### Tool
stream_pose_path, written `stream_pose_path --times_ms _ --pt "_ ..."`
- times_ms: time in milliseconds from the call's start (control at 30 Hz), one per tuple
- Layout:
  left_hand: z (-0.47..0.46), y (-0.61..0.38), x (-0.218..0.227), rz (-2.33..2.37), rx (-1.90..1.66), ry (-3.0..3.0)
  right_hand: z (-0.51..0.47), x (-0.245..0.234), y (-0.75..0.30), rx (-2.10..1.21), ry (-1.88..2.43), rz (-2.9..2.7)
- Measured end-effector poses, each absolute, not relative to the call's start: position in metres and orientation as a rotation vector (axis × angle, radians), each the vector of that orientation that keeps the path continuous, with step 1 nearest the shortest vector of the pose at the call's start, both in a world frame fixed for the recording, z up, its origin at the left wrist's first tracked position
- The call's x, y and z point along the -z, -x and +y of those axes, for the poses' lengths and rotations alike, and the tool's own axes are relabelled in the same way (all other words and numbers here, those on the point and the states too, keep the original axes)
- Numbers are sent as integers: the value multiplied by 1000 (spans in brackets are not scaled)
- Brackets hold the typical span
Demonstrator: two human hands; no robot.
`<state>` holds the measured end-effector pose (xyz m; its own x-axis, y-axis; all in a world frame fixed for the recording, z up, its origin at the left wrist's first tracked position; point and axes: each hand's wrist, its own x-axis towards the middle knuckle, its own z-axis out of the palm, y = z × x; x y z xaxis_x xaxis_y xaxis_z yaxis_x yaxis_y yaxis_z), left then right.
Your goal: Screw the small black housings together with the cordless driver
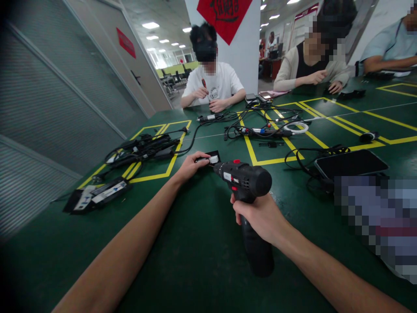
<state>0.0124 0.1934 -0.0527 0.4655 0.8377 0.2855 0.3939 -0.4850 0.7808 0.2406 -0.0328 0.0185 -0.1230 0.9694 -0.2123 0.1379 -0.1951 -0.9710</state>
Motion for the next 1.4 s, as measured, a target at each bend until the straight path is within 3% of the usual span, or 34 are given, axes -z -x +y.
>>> stream_pose_path --times_ms 1400 --pt "193 -12 50 1054 -843 -2080 -31 -17 -241 -1427 1373 -1267"
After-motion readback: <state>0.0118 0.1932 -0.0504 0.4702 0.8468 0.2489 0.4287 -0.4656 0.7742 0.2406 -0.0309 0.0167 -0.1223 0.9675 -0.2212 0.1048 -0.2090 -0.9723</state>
